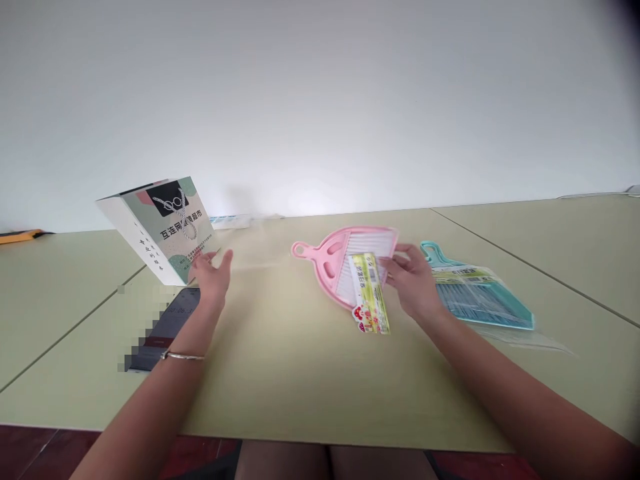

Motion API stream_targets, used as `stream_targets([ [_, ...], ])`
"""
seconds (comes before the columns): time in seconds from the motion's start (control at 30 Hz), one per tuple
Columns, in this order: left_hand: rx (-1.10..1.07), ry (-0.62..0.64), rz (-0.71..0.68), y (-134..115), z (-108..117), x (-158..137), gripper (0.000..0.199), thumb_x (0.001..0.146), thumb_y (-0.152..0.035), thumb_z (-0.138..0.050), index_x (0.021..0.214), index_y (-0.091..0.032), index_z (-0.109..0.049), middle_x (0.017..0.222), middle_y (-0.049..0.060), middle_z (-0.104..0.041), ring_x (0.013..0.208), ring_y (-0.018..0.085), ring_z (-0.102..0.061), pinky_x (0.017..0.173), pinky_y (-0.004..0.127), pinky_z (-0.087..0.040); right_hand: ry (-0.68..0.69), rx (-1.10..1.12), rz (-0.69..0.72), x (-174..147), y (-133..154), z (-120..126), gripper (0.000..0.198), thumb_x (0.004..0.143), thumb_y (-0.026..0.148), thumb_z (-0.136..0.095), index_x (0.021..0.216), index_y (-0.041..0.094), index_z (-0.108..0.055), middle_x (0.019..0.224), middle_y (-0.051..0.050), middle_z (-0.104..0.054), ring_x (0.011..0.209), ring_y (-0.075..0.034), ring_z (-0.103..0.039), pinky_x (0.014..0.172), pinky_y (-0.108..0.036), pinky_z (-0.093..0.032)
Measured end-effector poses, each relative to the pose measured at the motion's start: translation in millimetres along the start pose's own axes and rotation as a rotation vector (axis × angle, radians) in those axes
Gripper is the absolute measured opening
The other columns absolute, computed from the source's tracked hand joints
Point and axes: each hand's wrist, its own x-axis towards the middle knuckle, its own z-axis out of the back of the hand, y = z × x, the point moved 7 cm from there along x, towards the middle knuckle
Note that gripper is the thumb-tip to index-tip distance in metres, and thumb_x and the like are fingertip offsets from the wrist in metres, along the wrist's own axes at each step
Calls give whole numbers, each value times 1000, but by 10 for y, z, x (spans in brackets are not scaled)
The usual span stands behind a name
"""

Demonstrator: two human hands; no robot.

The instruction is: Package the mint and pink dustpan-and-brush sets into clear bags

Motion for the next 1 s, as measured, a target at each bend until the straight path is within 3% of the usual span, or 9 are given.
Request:
stream_targets([
  [0.13,110,56,-20,-107,-111,-221,85,64,-39,-71,131,-9,-28,148,25,-7,138,34,-11,110,51,-17,-218,-243,518,-136,490,120,23,72,32,-63,85,23,-46,79,-1,-61,64,-15,-57,56,-28,-43],
  [0.23,-34,205,-231,-399,-271,-465,73,73,-36,-64,134,-13,-31,148,19,-19,138,28,-17,112,45,-15,-363,-25,577,-148,628,239,28,70,29,-65,83,24,-41,79,1,-61,66,-13,-58,59,-26,-45],
  [0.43,-681,998,-26,-655,-637,-959,53,79,-38,-61,128,-30,-45,144,6,-37,127,27,-42,103,45,-36,37,447,-119,-28,146,-233,34,50,13,-75,70,22,-48,67,5,-65,59,-10,-62,55,-22,-52],
  [0.53,-885,1048,88,-689,-576,-1016,48,78,-37,-64,124,-32,-50,140,4,-43,125,26,-44,100,42,-41,240,392,-367,-239,-114,-521,29,53,16,-77,70,22,-54,69,3,-68,61,-12,-65,59,-24,-55],
  [0.63,-1007,924,86,-708,-459,-935,39,76,-36,-66,113,-29,-56,139,2,-46,125,24,-45,100,39,-42,310,328,-404,-362,-205,-613,28,57,20,-76,79,22,-57,74,1,-68,71,-15,-66,70,-28,-55],
  [0.7,-1053,878,66,-727,-409,-901,32,74,-35,-68,104,-27,-59,138,1,-47,124,24,-45,100,37,-43,238,214,-235,-344,-104,-538,32,63,25,-73,91,24,-57,86,-1,-67,83,-16,-65,79,-34,-54],
  [0.8,-1052,920,82,-750,-411,-938,32,69,-34,-73,98,-26,-60,130,1,-55,121,22,-50,96,35,-46,71,-123,342,-415,387,-418,29,74,32,-64,101,29,-55,105,-3,-59,101,-19,-56,90,-42,-46],
  [0.9,-1024,986,69,-798,-405,-1021,33,67,-33,-75,96,-25,-61,124,1,-60,116,20,-53,92,32,-47,323,-566,718,-694,696,-755,24,76,36,-64,98,29,-60,105,-5,-54,106,-23,-51,94,-45,-39],
  [1.0,-976,1035,-19,-865,-372,-1085,33,67,-35,-75,95,-24,-62,118,4,-63,115,23,-54,93,34,-46,590,-795,697,-840,662,-1073,24,72,40,-69,92,28,-62,100,-5,-53,105,-25,-50,90,-45,-41],
])
